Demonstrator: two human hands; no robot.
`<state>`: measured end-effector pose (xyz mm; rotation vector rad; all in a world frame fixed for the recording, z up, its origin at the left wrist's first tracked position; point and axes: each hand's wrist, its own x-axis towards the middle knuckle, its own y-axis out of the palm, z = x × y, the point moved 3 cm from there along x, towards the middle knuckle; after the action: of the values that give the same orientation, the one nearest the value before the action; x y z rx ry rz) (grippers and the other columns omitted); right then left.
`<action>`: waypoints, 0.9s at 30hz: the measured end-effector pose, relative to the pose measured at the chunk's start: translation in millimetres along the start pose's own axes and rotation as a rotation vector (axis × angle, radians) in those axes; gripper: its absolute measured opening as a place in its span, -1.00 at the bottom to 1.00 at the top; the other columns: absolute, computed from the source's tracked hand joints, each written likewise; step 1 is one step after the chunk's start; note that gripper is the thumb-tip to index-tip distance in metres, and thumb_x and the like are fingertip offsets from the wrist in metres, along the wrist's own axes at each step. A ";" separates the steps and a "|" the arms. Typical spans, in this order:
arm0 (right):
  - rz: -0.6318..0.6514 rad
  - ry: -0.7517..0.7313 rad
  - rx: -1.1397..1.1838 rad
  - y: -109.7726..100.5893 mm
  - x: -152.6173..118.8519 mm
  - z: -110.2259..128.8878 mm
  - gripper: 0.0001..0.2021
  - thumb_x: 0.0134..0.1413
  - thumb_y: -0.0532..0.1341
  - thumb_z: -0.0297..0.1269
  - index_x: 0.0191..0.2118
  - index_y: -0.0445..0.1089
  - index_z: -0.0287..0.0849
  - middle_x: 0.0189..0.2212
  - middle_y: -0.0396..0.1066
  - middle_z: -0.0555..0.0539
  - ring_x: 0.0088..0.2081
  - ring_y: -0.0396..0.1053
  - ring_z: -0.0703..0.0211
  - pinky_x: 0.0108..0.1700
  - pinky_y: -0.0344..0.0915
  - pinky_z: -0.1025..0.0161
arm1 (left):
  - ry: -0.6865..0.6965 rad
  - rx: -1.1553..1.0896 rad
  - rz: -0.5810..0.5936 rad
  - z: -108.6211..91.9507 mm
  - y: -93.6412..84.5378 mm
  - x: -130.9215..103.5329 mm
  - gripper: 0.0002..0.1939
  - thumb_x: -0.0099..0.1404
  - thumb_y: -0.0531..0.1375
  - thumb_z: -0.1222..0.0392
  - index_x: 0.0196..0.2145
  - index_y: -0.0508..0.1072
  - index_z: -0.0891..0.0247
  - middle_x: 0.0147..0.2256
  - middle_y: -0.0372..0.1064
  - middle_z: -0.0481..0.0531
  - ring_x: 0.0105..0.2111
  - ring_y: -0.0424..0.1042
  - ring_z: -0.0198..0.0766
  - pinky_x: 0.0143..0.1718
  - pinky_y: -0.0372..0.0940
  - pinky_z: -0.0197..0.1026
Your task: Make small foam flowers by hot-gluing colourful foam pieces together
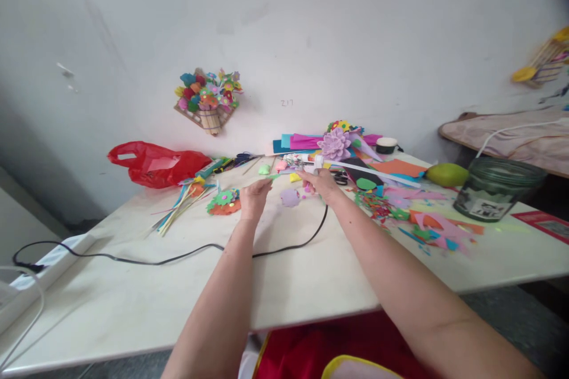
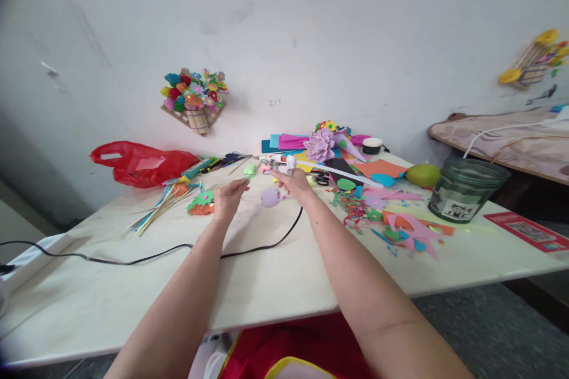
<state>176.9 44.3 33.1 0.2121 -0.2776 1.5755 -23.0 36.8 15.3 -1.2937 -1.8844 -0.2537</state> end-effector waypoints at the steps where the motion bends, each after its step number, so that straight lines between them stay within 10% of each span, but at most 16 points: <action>1: -0.006 0.003 0.018 -0.2 1.2 -1.3 -0.68 -0.25 0.24 -0.06 -0.62 0.27 -0.25 -0.76 0.21 0.04 -0.77 0.03 0.42 -0.73 -0.03 0.39 | 0.069 0.035 -0.017 -2.9 -1.2 0.2 -0.86 0.05 0.19 0.21 -0.39 0.52 0.18 -0.46 0.48 -0.02 -0.43 0.45 -0.24 -0.33 0.31 -0.25; 13: 0.003 -0.034 0.035 -1.1 3.4 -4.0 -0.70 -0.22 0.24 -0.08 -0.58 0.29 -0.26 -0.76 0.22 0.04 -0.77 0.04 0.42 -0.72 -0.02 0.39 | 0.049 -0.067 -0.093 0.3 -4.3 2.9 -0.82 0.03 0.17 0.28 -0.37 0.52 0.21 -0.36 0.48 0.00 -0.32 0.45 -0.20 -0.22 0.31 -0.19; 27: 0.017 0.049 0.097 9.2 2.6 -8.6 -0.74 -0.31 0.28 -0.16 -0.51 0.28 -0.24 -0.61 0.36 -0.01 -0.76 0.03 0.44 -0.73 0.03 0.38 | -0.443 -0.783 0.284 1.0 11.3 -7.3 -0.76 -0.08 0.18 0.26 -0.39 0.52 0.35 -0.41 0.47 0.13 -0.29 0.43 -0.12 -0.15 0.28 -0.08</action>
<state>168.0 49.3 25.4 0.2461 -0.1654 1.6102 -12.9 37.4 6.4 -2.2745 -1.9959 -0.6373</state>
